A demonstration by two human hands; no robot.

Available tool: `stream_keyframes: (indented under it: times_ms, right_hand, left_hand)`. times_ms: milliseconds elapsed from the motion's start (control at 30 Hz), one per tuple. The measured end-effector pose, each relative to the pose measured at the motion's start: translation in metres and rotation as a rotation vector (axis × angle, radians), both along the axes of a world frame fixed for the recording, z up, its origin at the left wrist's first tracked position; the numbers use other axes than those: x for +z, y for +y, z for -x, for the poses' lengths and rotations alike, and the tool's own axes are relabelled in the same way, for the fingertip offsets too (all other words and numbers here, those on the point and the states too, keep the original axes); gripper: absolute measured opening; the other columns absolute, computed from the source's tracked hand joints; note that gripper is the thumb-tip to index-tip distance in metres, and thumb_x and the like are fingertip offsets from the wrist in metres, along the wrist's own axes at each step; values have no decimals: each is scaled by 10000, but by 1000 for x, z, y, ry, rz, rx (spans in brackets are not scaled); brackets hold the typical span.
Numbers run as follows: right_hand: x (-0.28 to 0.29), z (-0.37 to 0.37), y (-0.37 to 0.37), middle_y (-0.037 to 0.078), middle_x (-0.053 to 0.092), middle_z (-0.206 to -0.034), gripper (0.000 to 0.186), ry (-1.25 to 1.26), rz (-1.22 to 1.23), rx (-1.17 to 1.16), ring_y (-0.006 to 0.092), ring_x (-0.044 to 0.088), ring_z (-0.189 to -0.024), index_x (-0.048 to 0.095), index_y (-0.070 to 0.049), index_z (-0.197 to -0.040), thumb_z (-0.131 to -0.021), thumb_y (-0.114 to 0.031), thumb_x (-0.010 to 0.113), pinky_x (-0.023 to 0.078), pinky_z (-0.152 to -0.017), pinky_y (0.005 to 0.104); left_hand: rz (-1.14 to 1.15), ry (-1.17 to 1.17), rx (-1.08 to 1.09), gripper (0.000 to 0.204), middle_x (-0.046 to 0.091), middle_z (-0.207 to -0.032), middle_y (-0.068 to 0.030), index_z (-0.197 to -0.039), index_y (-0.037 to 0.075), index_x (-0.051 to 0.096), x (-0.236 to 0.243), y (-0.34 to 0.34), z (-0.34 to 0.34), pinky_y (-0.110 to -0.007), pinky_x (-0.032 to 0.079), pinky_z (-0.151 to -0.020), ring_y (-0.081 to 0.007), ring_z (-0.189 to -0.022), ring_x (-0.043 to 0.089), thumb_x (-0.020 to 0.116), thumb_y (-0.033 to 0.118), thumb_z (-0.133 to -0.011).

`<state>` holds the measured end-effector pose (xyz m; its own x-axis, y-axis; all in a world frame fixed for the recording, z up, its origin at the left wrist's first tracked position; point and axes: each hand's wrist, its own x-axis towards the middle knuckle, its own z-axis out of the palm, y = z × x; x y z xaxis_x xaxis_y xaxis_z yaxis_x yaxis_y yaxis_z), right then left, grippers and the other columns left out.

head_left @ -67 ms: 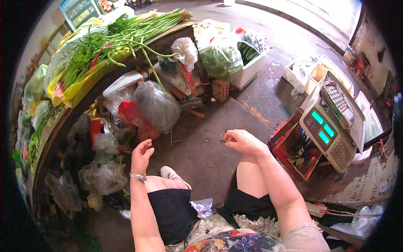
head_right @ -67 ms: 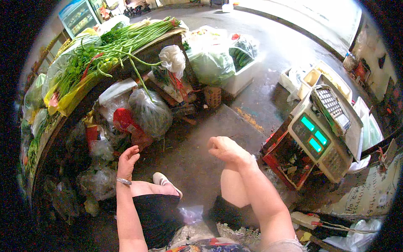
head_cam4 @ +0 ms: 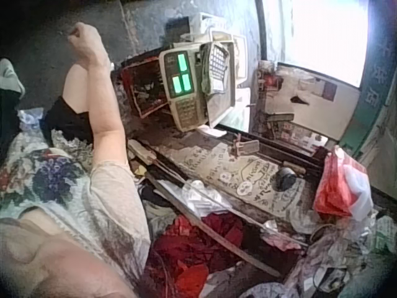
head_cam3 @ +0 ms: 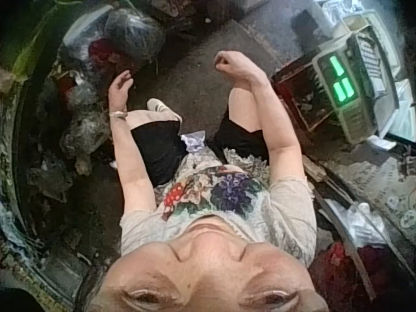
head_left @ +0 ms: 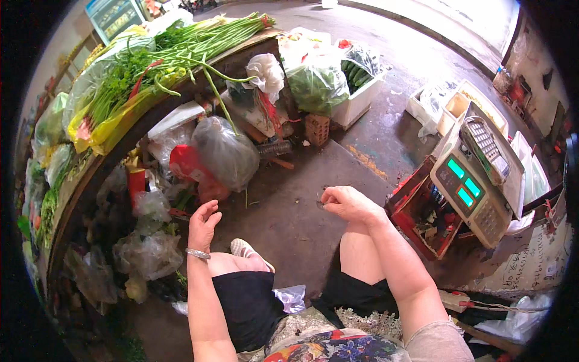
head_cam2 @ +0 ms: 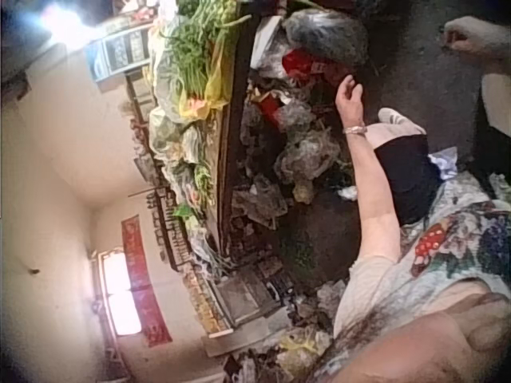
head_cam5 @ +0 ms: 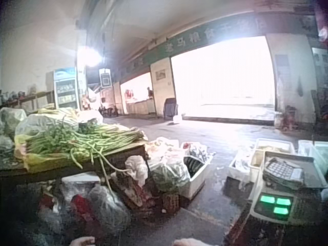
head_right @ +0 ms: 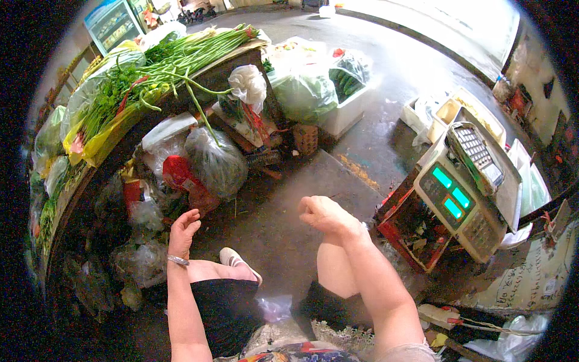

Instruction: The person picks up a small zippered pouch, unzips it by hand, and reaches inside.

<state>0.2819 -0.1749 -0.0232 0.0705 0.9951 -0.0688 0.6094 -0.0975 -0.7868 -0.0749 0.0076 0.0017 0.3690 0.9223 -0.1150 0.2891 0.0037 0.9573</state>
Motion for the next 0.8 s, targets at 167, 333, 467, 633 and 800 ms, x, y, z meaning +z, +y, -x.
stream_keyframes:
  times_ms: [167, 333, 467, 633, 800]
  right_hand:
    - [4, 2, 0, 185, 669, -856, 245, 10, 23, -15, 337, 644, -852, 635, 5, -977, -802, -164, 605, 504, -763, 403]
    - [5, 3, 0, 184, 671, -867, 236, 18, 38, -28, 342, 645, -872, 639, 3, -966, -798, -161, 610, 507, -781, 401]
    - [3, 2, 0, 183, 672, -863, 240, 1, 29, -22, 341, 645, -867, 639, 3, -972, -799, -160, 606, 506, -777, 406]
    - [5, 2, 2, 183, 672, -860, 238, -4, 39, -19, 341, 646, -858, 641, 3, -963, -794, -161, 604, 506, -772, 410]
    - [4, 2, 1, 183, 675, -857, 229, -1, 19, -30, 342, 648, -848, 646, -3, -953, -789, -157, 603, 508, -769, 408]
  left_hand:
    - [-9, 8, 1, 369, 625, -1135, -76, -1202, 26, 620, 0, 0, 1, -293, 440, -946, -156, -1082, 569, 665, 37, -836]
    - [-20, 12, 9, 359, 630, -1134, -80, -1191, 29, 629, -1, -1, 1, -293, 440, -946, -159, -1082, 573, 668, 44, -835]
    - [-18, 22, 8, 361, 631, -1138, -82, -1193, 30, 628, -1, 0, 1, -296, 437, -953, -164, -1084, 575, 667, 47, -835]
    - [-18, 21, 5, 370, 629, -1149, -87, -1201, 29, 623, 0, 0, 0, -301, 430, -965, -171, -1095, 573, 666, 48, -834]
    - [-8, 21, 2, 370, 626, -1159, -92, -1200, 27, 621, -1, 1, 0, -305, 428, -971, -174, -1111, 568, 664, 47, -834]
